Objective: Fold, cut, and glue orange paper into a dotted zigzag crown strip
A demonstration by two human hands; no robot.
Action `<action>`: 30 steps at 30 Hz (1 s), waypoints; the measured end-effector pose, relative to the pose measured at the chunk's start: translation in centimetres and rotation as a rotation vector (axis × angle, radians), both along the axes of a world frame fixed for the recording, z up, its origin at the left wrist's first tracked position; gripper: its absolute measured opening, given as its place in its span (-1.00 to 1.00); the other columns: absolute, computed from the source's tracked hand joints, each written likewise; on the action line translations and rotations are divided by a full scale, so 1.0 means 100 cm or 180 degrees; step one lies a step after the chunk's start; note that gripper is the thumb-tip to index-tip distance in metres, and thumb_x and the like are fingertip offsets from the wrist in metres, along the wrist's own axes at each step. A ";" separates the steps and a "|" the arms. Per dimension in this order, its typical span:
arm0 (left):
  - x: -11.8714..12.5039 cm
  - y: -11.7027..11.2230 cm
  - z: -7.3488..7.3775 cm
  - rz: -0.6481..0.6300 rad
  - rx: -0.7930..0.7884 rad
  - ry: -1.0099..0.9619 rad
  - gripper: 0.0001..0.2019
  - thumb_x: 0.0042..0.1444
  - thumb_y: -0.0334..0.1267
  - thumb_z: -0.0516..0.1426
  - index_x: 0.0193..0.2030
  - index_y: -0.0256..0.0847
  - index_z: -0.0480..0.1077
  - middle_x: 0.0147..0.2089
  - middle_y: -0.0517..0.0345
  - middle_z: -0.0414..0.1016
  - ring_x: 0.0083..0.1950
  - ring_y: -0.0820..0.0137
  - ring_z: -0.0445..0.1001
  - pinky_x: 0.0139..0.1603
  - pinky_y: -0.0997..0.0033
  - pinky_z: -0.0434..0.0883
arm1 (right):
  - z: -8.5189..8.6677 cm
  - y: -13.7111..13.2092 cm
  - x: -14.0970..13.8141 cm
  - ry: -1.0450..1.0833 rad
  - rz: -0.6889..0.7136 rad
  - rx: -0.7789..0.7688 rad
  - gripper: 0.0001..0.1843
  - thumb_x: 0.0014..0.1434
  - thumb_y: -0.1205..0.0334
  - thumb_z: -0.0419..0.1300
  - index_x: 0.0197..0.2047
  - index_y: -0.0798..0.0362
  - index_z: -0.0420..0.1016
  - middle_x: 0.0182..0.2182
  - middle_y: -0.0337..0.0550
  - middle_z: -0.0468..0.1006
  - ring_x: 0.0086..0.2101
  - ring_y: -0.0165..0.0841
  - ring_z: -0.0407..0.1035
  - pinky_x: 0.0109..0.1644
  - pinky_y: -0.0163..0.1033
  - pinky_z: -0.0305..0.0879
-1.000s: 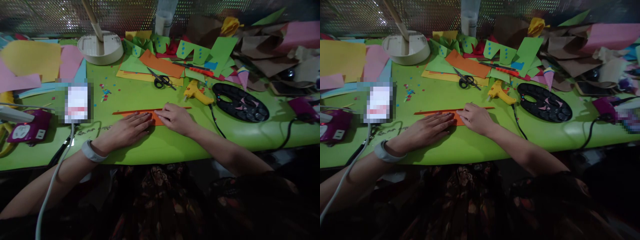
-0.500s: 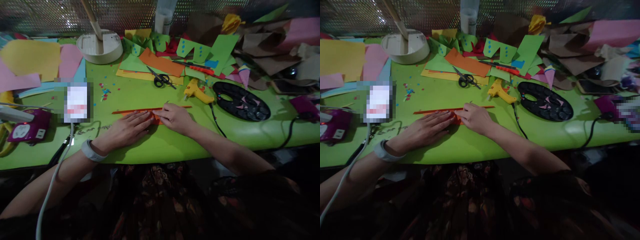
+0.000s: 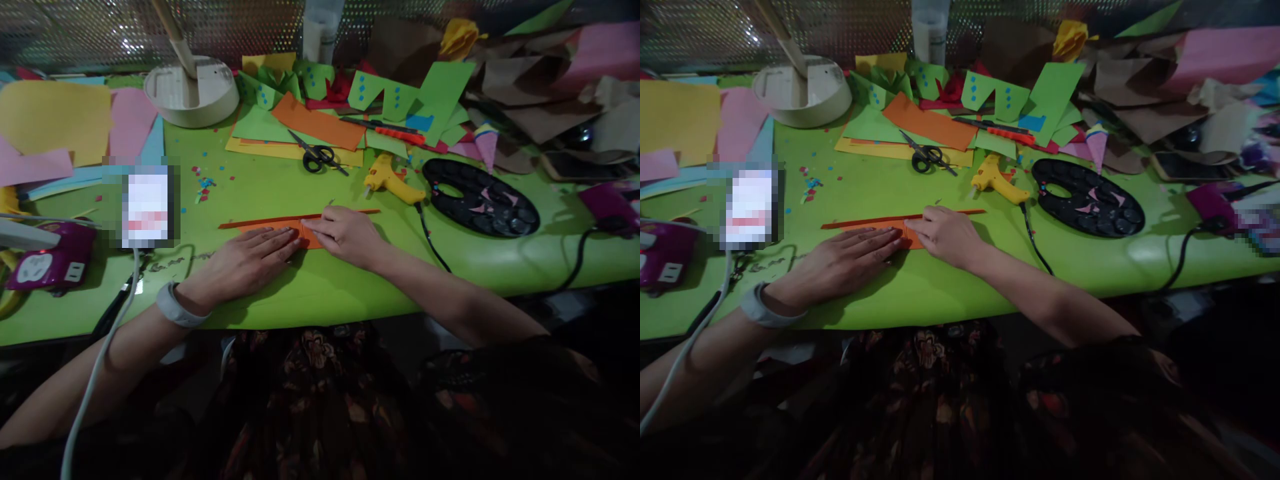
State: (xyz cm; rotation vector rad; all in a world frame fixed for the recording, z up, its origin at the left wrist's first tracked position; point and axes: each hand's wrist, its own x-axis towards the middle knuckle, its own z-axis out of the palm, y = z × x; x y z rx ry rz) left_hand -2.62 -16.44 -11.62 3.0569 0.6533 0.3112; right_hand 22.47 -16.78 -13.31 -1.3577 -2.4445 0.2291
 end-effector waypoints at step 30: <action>0.000 0.005 -0.009 -0.0054 -0.0315 -0.0150 -0.54 0.37 -0.17 0.00 0.35 -0.26 0.24 0.38 -0.12 0.24 0.39 0.22 0.24 0.41 0.10 0.22 | -0.003 -0.002 0.003 0.0354 -0.0018 0.0116 -0.64 0.29 0.32 0.09 0.08 0.07 0.58 -0.33 -0.09 0.55 -0.34 -0.35 0.34 -0.32 -0.26 0.13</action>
